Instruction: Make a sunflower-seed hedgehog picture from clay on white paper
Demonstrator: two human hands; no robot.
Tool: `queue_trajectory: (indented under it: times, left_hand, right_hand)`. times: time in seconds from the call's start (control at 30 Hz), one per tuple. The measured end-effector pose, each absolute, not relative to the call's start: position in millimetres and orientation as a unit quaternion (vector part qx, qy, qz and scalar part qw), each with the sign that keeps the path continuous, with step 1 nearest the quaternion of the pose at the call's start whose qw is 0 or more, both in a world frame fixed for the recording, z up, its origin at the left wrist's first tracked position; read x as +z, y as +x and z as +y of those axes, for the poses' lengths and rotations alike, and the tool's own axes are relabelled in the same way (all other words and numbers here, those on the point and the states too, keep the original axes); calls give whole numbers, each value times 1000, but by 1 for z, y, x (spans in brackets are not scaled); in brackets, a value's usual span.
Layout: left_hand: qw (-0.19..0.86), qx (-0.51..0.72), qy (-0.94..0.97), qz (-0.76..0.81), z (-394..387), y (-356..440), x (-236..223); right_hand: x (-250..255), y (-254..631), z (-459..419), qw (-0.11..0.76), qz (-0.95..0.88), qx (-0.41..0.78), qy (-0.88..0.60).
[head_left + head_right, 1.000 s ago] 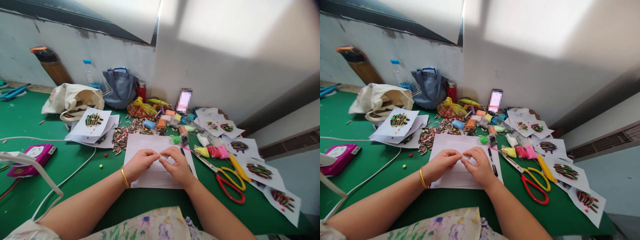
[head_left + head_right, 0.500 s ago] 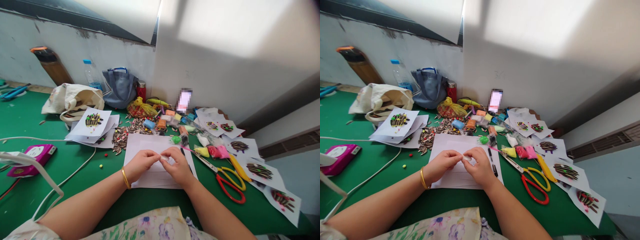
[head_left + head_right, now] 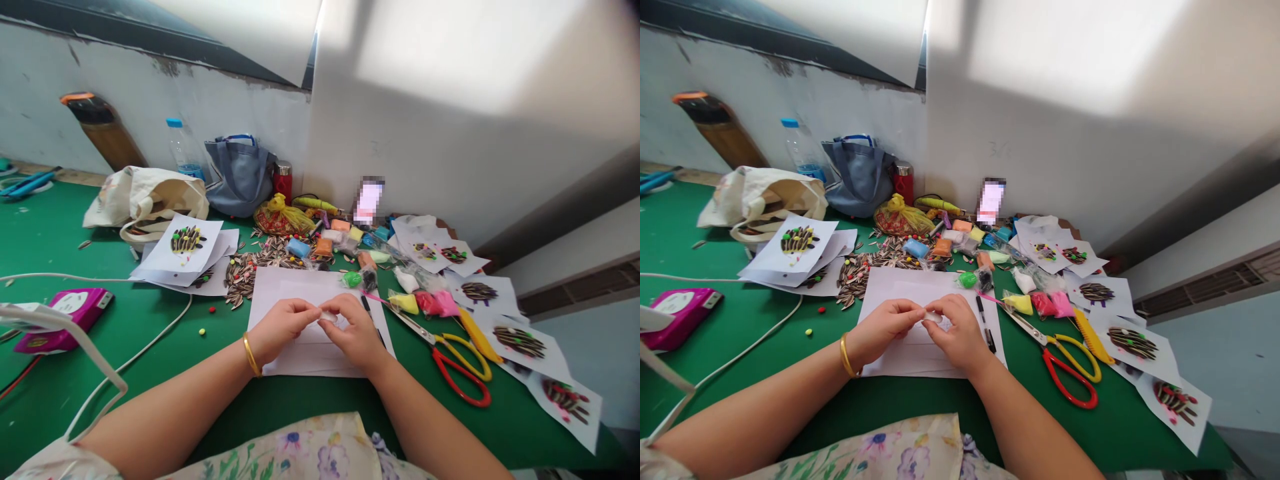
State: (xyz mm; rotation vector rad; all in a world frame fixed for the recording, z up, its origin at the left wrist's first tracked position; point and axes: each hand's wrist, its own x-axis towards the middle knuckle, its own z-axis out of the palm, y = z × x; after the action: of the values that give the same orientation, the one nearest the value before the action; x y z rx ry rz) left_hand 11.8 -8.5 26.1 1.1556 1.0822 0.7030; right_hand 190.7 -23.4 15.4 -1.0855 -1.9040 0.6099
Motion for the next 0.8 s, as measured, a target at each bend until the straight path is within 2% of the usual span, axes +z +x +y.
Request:
queue_trajectory:
  times: [0.8]
  left_hand:
    - [651,272,539,460,-4,6,24]
  right_hand:
    - [11,195,-21,418,-761,273,-415]
